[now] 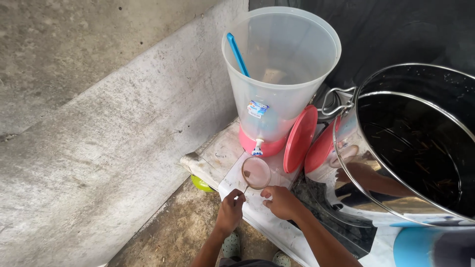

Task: Transferring tea from a large pot into a dispenser using a ladle and a strainer

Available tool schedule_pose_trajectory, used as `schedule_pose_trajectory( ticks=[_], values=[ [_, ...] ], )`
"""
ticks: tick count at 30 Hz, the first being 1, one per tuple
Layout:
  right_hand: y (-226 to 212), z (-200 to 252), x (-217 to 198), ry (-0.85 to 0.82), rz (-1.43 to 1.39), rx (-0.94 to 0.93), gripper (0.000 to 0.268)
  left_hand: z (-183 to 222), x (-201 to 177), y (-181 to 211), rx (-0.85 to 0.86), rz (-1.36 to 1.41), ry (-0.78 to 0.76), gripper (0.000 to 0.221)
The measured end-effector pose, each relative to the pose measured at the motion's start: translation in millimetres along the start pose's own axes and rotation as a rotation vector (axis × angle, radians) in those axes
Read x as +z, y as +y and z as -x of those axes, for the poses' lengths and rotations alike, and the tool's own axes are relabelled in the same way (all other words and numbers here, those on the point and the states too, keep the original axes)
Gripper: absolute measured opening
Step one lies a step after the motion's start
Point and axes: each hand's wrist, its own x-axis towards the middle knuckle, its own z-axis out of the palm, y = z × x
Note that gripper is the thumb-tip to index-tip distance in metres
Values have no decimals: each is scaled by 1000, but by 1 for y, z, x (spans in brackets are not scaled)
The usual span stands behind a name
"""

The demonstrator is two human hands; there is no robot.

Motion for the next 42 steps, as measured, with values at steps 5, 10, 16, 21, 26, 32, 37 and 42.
schedule_pose_trajectory(
  ticks=[5, 10, 16, 21, 26, 32, 37, 42],
  values=[
    [-38, 19, -34, 81, 5, 50, 20, 41, -35, 67, -88, 149, -47, 25],
    [-88, 46, -61, 136, 115, 126, 30, 42, -49, 53, -35, 299, -53, 29],
    [-97, 36, -56, 133, 192, 197, 33, 38, -46, 36, -78, 314, -67, 48],
    [-91, 30, -55, 160, 215, 221, 44, 47, -49, 45, -108, 504, -151, 46],
    [-151, 82, -115, 189, 344, 142, 59, 47, -53, 43, -59, 789, -196, 41],
    [-248, 157, -221, 306, -102, -43, 35, 74, -105, 117, 16, 1005, -371, 41],
    [-304, 146, -299, 578, -295, -176, 45, 98, -173, 210, 83, 1161, -553, 37],
    [-302, 15, -350, 568, -325, -90, 44, 89, -232, 287, 210, 952, -445, 35]
  ],
)
